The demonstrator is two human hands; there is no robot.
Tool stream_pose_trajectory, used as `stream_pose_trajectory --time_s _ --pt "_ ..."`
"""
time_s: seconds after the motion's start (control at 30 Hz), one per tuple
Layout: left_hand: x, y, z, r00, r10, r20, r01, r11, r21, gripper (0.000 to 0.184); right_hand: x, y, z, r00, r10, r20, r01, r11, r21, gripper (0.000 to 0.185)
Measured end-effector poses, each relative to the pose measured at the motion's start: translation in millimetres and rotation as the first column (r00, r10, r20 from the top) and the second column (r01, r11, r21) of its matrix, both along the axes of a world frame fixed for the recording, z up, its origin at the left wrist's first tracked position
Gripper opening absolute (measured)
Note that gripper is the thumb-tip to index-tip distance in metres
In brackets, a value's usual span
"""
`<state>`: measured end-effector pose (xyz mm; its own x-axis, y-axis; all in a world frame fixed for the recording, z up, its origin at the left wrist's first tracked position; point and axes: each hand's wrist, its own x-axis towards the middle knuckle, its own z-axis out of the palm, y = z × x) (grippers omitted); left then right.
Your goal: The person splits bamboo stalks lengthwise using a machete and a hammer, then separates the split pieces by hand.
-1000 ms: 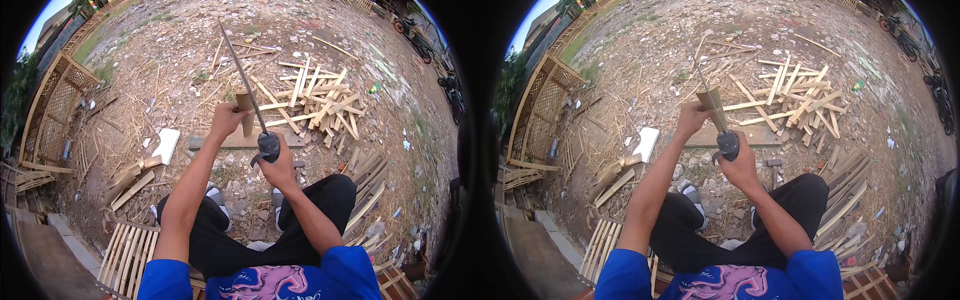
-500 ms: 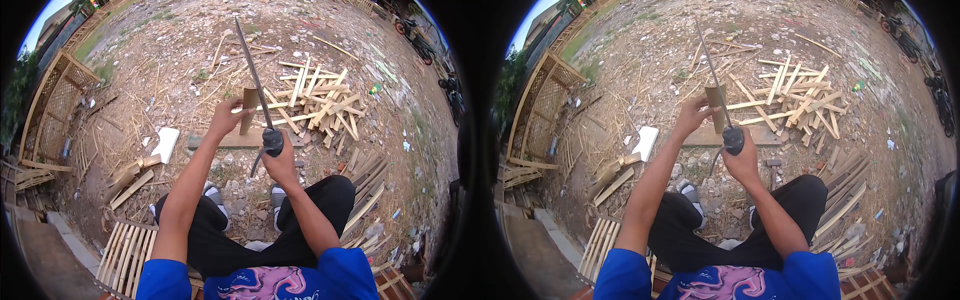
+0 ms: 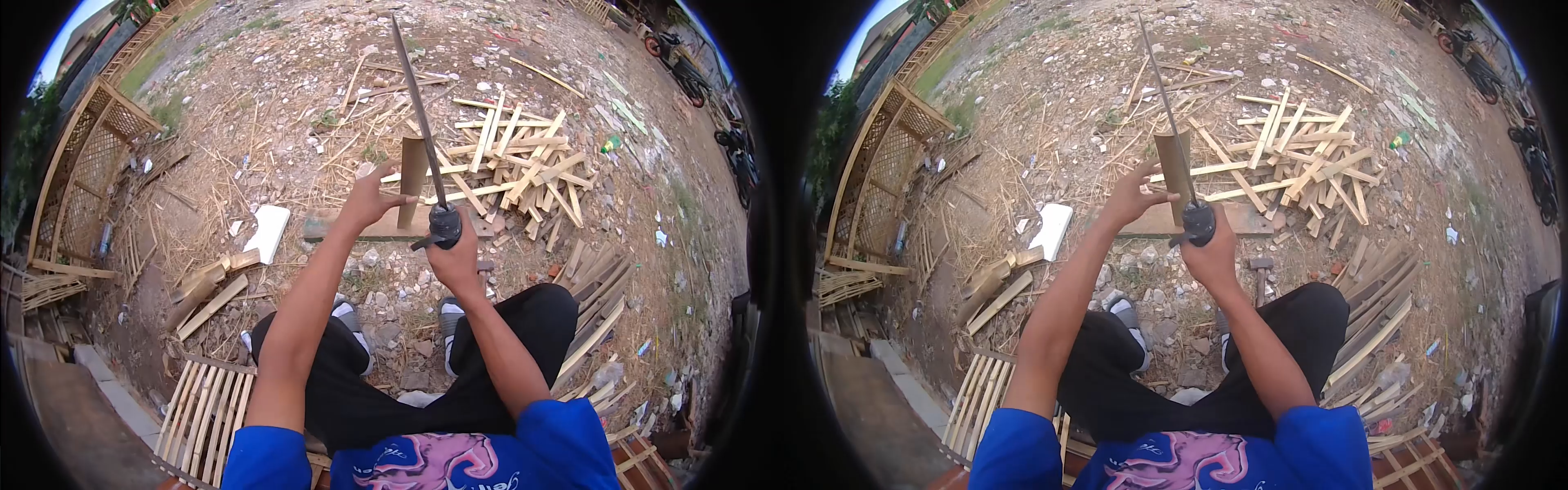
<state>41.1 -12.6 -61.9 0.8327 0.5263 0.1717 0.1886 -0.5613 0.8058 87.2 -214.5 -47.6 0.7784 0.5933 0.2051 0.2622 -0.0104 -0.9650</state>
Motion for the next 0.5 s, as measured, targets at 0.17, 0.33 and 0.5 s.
stream_pose_trajectory --time_s 0.17,0.33,0.5 --pt "7 6 -6 0.997 -0.048 0.058 0.054 0.993 -0.105 0.061 0 -2 -2 0.997 0.016 -0.069 -0.018 1.0 -0.019 0.035" --pt "8 7 10 0.998 0.022 0.062 -0.006 0.968 -0.251 0.031 -9 3 15 0.997 0.061 -0.046 -0.063 0.997 -0.051 0.034" --pt "11 -6 46 0.955 0.034 0.296 0.034 0.974 -0.222 0.026 -12 -2 36 0.999 0.036 0.007 -0.036 0.996 0.082 0.035"
